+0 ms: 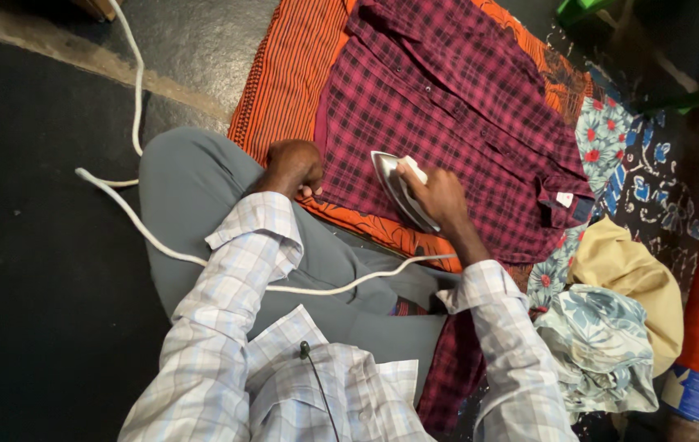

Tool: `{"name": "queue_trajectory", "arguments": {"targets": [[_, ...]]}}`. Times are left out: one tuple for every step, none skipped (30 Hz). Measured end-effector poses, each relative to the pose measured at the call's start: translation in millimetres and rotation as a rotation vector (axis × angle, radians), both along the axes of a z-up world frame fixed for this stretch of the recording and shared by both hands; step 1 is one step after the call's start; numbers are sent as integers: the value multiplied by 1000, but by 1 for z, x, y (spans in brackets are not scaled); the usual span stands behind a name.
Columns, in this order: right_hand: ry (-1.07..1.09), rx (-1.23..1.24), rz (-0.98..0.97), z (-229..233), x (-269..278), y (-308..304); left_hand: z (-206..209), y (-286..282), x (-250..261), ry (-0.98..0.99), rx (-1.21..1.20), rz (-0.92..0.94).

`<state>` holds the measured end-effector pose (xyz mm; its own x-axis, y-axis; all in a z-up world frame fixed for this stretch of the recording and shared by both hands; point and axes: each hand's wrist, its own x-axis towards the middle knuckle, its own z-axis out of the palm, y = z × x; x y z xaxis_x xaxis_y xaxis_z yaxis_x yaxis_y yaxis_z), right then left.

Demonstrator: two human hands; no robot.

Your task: The person irons a red and black plaid shirt laid out on an orange patterned mat. They use a white electric iron to smooth the fabric, moving it across the body and sleeves while occasionally adjusting the shirt with their left hand.

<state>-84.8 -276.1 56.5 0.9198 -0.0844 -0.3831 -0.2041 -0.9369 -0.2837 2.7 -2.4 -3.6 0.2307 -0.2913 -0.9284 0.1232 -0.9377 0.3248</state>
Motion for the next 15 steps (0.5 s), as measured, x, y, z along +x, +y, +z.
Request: {"name": "queue_trajectory", "arguments": {"targets": [[-7, 14, -10, 2, -4, -4, -1, 1, -1, 0, 2, -2], [-15, 27, -21, 3, -7, -5, -2, 1, -1, 1, 7, -1], [-19, 24, -21, 3, -10, -6, -4, 1, -3, 2, 9, -9], [-22, 20, -21, 3, -9, -6, -7, 0, -4, 4, 13, -12], [-26, 17, -23, 4, -7, -6, -9, 0, -4, 6, 15, -17], [-23, 20, -32, 4, -7, -6, -12, -1, -4, 7, 20, -20], [-21, 23, -43, 5, -5, -4, -14, -2, -4, 8, 24, -21], [-18, 25, -54, 5, -4, -2, -16, -2, -4, 6, 26, -23], [-5, 22, -69, 5, -2, 0, -18, -3, -3, 7, 29, -22], [8, 18, -85, 5, 0, 3, -20, -2, -3, 5, 28, -25], [19, 13, -101, 4, 3, 5, -22, -3, -2, 2, 28, -28], [-7, 6, -83, 3, 5, 8, -25, -3, -2, -1, 28, -33], [-34, -2, -65, 2, 8, 11, -28, -4, -1, 5, 24, -36], [-60, -10, -47, 2, 10, 15, -31, -5, 0, 8, 21, -43], [-59, 7, -64, 2, 12, 19, -34, -4, 2, 16, 17, -51]]}}
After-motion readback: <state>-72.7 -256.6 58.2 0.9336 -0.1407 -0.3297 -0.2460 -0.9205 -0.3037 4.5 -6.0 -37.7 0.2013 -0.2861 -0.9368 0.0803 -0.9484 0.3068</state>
